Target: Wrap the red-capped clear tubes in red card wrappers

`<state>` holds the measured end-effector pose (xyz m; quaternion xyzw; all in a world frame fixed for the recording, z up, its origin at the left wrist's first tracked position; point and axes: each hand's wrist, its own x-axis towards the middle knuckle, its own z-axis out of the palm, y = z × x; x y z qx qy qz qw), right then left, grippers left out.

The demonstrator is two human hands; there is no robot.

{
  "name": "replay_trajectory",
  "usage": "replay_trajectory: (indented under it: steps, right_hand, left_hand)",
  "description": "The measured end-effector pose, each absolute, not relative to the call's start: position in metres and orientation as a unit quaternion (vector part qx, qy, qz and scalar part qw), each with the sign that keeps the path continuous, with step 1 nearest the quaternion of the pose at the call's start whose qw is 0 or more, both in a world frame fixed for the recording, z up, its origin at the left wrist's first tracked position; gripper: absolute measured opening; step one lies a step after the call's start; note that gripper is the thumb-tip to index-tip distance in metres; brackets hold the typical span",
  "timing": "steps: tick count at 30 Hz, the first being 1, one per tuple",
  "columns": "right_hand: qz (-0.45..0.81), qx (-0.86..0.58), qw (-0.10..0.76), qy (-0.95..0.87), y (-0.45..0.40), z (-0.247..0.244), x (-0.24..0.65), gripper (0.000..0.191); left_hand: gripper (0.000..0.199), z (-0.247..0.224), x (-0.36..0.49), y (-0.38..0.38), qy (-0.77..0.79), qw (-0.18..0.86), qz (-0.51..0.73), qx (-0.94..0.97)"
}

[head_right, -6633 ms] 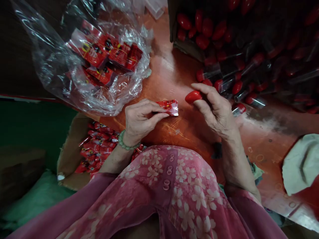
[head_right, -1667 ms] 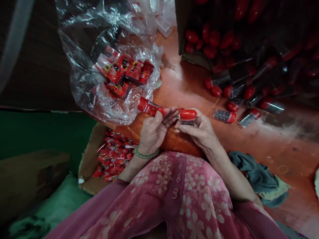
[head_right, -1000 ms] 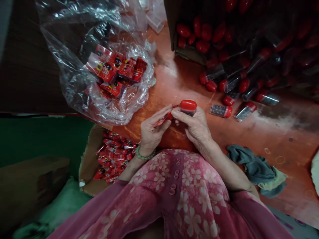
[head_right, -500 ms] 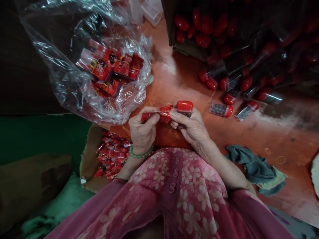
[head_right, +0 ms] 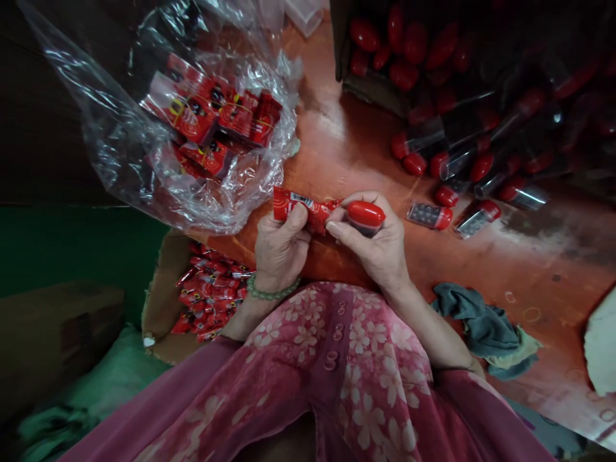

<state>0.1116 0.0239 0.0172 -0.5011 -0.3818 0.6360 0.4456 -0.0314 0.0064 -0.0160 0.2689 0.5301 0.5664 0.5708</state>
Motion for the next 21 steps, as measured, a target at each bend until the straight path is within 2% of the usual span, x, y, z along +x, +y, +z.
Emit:
replay_trajectory:
  steps: [4,8,12,16,19,21]
  right_hand:
    - [0.584,-0.517,0.473,-0.41,0.022,0.015,0.105,0.03]
    - [0.575,-0.516,0.492,-0.401,0.021,0.016,0.101,0.026]
    - [0.55,-0.542,0.479,-0.416,0.022,0.016,0.099,0.027]
    - [0.53,-0.559,0.463,-0.437,0.025,0.013,0.102,0.027]
    - [0.504,-0.562,0.471,-0.457,0.026,0.011,0.106,0.026]
    - [0.489,-0.563,0.463,-0.479,0.027,0.012,0.107,0.025]
  left_hand:
    - [0.044,-0.015,-0.028,0.007,0.54,0.564,0.573,0.249]
    - [0.038,-0.019,-0.027,0.004,0.567,0.527,0.574,0.265]
    - [0.033,-0.024,-0.027,0.0,0.576,0.497,0.57,0.31]
    - [0.034,-0.023,-0.034,-0.001,0.554,0.529,0.549,0.335]
    - [0.04,-0.014,-0.048,0.002,0.538,0.518,0.536,0.394]
    - [0.041,-0.005,-0.059,0.007,0.541,0.463,0.508,0.485]
